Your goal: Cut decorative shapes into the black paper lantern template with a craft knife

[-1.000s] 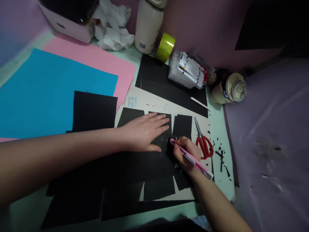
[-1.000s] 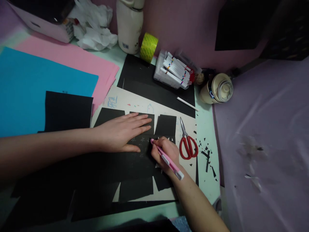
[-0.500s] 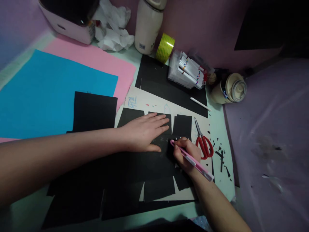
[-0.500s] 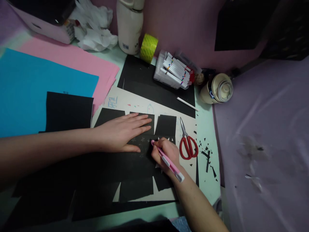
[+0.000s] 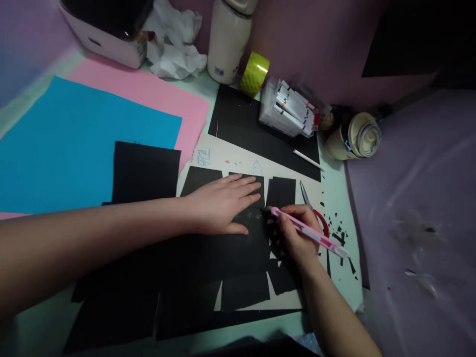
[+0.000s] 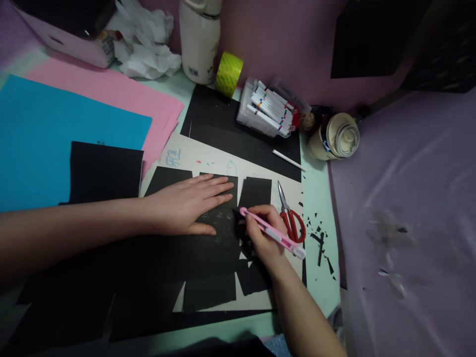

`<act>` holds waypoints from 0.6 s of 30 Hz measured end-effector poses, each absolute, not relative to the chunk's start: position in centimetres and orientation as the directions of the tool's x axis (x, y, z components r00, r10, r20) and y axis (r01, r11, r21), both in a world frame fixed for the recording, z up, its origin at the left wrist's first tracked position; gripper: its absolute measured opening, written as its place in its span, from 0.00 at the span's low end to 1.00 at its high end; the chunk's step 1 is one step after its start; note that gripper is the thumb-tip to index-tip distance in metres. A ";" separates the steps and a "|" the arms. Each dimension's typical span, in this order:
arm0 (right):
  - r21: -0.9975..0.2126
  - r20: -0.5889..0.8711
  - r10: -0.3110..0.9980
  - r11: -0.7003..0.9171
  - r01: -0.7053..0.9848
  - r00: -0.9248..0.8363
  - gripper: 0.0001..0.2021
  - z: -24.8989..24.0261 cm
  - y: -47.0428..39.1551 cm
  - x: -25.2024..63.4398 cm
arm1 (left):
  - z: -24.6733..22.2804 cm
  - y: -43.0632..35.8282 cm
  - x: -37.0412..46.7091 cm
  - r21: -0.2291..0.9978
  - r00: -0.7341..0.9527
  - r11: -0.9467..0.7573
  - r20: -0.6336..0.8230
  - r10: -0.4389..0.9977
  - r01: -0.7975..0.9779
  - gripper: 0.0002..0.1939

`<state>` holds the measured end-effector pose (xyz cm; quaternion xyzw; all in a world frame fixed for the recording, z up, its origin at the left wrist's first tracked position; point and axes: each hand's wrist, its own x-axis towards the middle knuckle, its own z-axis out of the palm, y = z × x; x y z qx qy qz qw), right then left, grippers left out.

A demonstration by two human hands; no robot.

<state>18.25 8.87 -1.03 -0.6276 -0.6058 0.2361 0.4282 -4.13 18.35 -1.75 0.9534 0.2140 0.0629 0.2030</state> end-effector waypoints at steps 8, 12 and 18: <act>-0.979 -0.120 0.980 -0.143 0.142 0.156 0.10 -0.9 9.3 20.1 | -1.7 18.4 -4.1 0.393 0.900 -0.831 0.020 0.435 0.393 0.40; -0.986 -0.158 0.987 -0.159 0.055 0.015 0.08 0.8 10.5 20.0 | -1.7 18.3 -4.1 0.405 0.900 -0.831 0.045 0.434 0.381 0.40; -0.939 -0.195 0.977 -0.161 0.306 -0.087 0.08 1.7 14.0 19.9 | -1.9 18.3 -4.1 0.387 0.897 -0.839 0.060 0.437 0.383 0.41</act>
